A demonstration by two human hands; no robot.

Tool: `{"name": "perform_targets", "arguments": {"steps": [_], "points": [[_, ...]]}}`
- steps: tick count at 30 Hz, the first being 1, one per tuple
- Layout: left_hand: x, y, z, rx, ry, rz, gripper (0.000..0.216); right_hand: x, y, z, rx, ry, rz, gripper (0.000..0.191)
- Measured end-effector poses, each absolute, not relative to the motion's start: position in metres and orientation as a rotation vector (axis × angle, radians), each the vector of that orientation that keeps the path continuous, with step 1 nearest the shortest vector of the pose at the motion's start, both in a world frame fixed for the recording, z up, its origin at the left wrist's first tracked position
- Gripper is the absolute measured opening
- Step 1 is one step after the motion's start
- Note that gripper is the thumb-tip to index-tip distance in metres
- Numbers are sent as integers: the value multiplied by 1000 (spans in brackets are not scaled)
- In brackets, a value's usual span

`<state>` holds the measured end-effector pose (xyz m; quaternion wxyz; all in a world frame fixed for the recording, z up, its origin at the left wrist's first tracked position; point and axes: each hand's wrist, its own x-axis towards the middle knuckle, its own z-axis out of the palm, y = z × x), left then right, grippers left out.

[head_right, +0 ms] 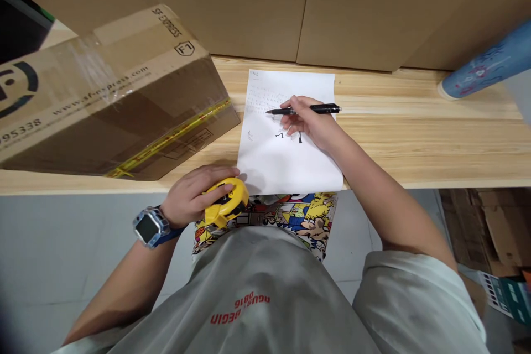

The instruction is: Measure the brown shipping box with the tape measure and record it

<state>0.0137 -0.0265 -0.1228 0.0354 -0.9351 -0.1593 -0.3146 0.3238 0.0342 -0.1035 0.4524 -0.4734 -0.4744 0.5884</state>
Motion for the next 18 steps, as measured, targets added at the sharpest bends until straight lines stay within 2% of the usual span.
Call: {"name": "perform_targets", "arguments": {"steps": [10,18], "points": [[16,-27,-127,-2870,-376,-814,37,324,53,-97,-1176,-1286,1480,57],[15,-28,-129,-2864,-428,-784,39,328,38,-50,-1272,-1464,1388,49]]}}
